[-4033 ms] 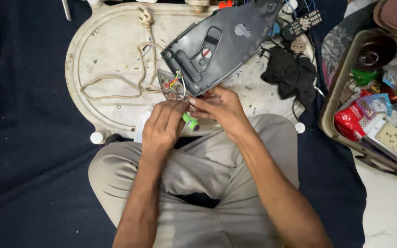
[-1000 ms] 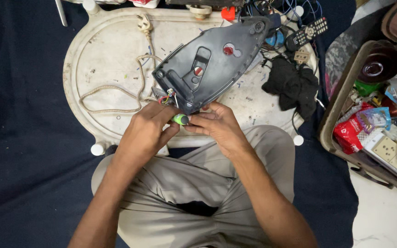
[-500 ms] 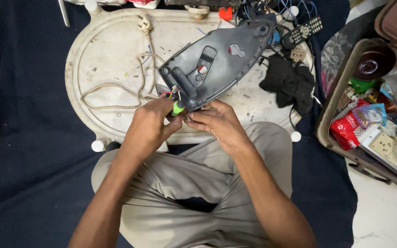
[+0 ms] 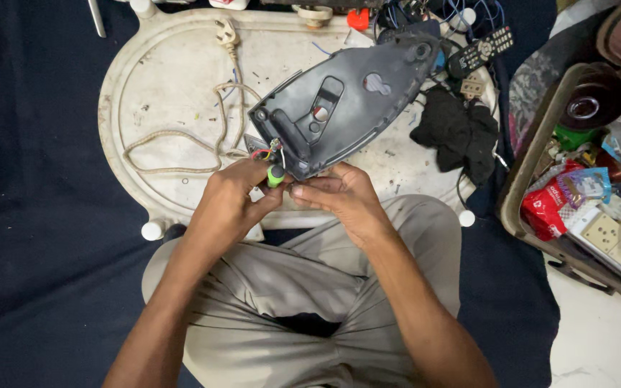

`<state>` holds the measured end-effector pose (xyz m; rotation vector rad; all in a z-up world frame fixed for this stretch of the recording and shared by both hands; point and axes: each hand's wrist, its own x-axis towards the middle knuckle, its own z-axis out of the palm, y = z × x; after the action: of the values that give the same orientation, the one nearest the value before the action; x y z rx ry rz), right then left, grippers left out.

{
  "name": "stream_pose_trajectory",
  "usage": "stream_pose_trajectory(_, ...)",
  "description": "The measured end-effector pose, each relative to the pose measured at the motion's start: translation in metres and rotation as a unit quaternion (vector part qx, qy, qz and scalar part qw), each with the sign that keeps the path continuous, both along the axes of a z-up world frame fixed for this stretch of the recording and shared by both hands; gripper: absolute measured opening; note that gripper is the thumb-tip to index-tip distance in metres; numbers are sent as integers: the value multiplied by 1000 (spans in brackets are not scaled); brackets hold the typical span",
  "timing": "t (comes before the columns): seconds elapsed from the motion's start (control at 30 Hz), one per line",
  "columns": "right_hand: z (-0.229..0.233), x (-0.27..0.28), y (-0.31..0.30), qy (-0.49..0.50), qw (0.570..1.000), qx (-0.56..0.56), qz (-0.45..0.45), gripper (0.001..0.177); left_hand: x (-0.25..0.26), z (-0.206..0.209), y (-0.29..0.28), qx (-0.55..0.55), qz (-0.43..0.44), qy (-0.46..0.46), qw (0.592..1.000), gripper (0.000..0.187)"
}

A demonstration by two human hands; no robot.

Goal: The person repairs a disassembled electric iron by manipulating its internal wiring with a screwdriver. They adjust and tighten connections within the exposed base of the appliance.

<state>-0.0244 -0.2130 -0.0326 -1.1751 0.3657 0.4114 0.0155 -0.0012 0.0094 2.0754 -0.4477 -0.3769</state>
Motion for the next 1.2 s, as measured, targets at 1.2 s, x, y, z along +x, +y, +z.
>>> stream_pose_trajectory(1.2,-16,-13,-1,-45,999,-3,-21,28,-32,-5,-11,41,-20,-203,978,28)
